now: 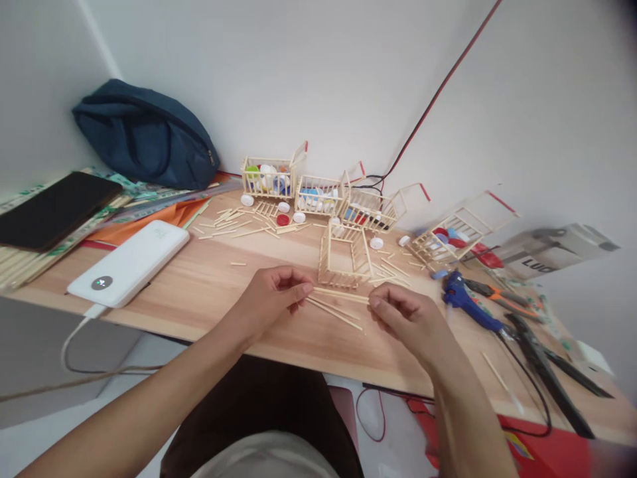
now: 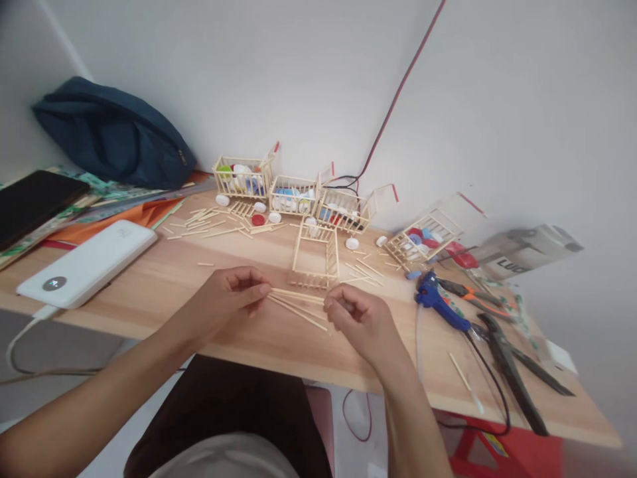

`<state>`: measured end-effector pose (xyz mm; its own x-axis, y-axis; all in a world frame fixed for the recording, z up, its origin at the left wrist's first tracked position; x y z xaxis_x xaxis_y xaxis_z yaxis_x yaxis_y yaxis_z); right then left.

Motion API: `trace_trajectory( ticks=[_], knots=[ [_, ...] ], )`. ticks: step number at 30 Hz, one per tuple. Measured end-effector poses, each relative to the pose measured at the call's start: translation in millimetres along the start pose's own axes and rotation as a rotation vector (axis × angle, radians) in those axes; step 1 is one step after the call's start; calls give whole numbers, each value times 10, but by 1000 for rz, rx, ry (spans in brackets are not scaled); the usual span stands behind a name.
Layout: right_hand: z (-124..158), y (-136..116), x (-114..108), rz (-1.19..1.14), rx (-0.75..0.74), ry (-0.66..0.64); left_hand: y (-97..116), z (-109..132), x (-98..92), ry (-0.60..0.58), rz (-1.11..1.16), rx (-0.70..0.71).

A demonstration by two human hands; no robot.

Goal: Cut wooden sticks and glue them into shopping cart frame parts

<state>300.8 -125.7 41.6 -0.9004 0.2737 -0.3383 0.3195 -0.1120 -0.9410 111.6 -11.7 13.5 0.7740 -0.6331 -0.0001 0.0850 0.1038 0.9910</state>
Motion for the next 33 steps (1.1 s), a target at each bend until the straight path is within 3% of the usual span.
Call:
trace_trajectory(
  ticks=[6,13,17,22,26,33],
  knots=[
    [97,87,279,-102,25,50,-136,135,-98,-24,21,-24],
    [110,252,557,-661,237,-241,-155,188,-239,-21,4,-31],
    [116,336,651,-820,275,-239,-149,206,-231,-62,-18,-45],
    [118,413,654,-802,266,-142,-105,212,-235,-22,-54,-21],
    [150,453,583,-748,340,-95,-81,210,-220,15,-119,13],
    [260,399,501,-476,308,-165,-59,163,-177,-7,-157,49]
  ],
)
Point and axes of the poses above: each hand's wrist, its own z-axis away from the middle knuckle, its own x-axis out of the palm, y = z × x, the point moved 4 cm from there along -z, towards the middle knuckle, and after that the axes turned 9 degrees about -z, right-handed, at the moved point
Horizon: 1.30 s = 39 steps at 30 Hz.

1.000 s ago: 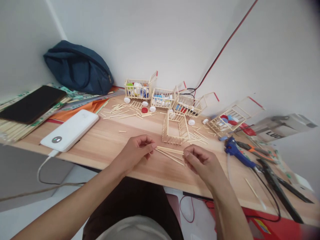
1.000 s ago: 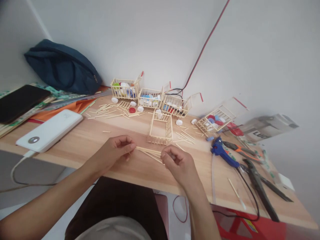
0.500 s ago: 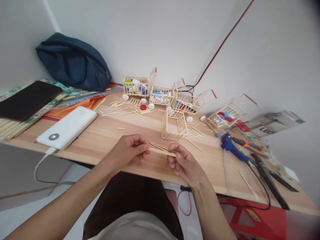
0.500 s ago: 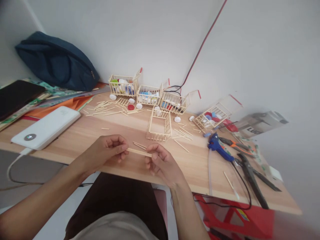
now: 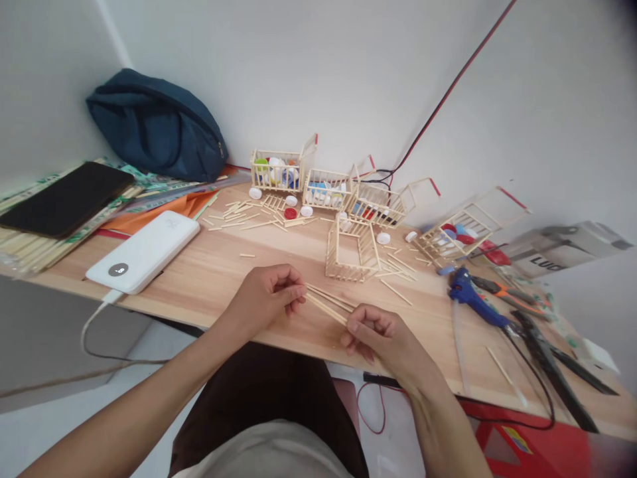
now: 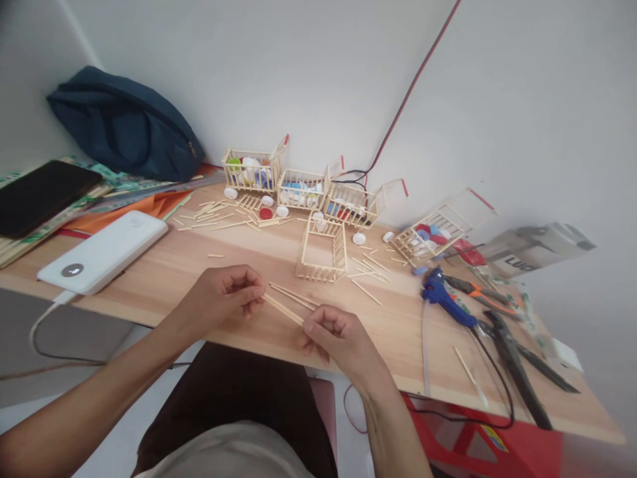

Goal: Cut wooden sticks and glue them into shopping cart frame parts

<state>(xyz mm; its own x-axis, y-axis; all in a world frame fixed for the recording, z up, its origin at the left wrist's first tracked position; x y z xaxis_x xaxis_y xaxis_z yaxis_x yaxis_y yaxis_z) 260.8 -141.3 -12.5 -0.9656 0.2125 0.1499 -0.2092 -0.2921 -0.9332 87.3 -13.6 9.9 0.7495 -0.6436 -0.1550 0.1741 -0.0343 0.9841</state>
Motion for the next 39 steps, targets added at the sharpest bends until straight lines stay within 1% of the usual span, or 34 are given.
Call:
trace_trajectory(
  ticks=[2,4,8,11,13,15,17,20,22,23,26,30,32,34,37,39],
  knots=[
    [25,21,11,-9,-20,31,-2,-11,6,-9,61,-13],
    [43,47,23,-69,-45,100,-32,-1,31,-12,195,-49],
    [63,93,92,-163,-81,201,-131,66,188,-44,498,-137],
    [70,133,167,-163,-91,257,-145,100,332,-53,577,-134],
    [76,157,226,-157,-120,286,-130,99,382,-2,608,-110],
    [86,175,289,-157,-159,297,-118,88,397,52,625,-102],
    [95,193,342,-166,-171,287,-120,75,395,70,612,-130],
    [102,210,386,-177,-137,203,-132,56,354,78,553,-177],
    [106,203,390,-138,-106,127,-133,42,318,83,520,-191],
    [110,190,380,-101,-105,110,-131,35,307,77,514,-198],
    [129,117,338,55,-149,131,-124,15,296,42,517,-229],
    [164,-20,314,381,-252,195,-102,-10,309,4,527,-261],
    [181,-68,316,526,-315,201,-93,-18,316,-7,525,-286],
    [193,-73,320,613,-364,192,-88,-23,322,-12,527,-310],
    [189,1,324,612,-351,184,-83,-22,327,-8,532,-307],
    [168,84,336,481,-270,161,-81,-16,330,-4,517,-288]
  ],
)
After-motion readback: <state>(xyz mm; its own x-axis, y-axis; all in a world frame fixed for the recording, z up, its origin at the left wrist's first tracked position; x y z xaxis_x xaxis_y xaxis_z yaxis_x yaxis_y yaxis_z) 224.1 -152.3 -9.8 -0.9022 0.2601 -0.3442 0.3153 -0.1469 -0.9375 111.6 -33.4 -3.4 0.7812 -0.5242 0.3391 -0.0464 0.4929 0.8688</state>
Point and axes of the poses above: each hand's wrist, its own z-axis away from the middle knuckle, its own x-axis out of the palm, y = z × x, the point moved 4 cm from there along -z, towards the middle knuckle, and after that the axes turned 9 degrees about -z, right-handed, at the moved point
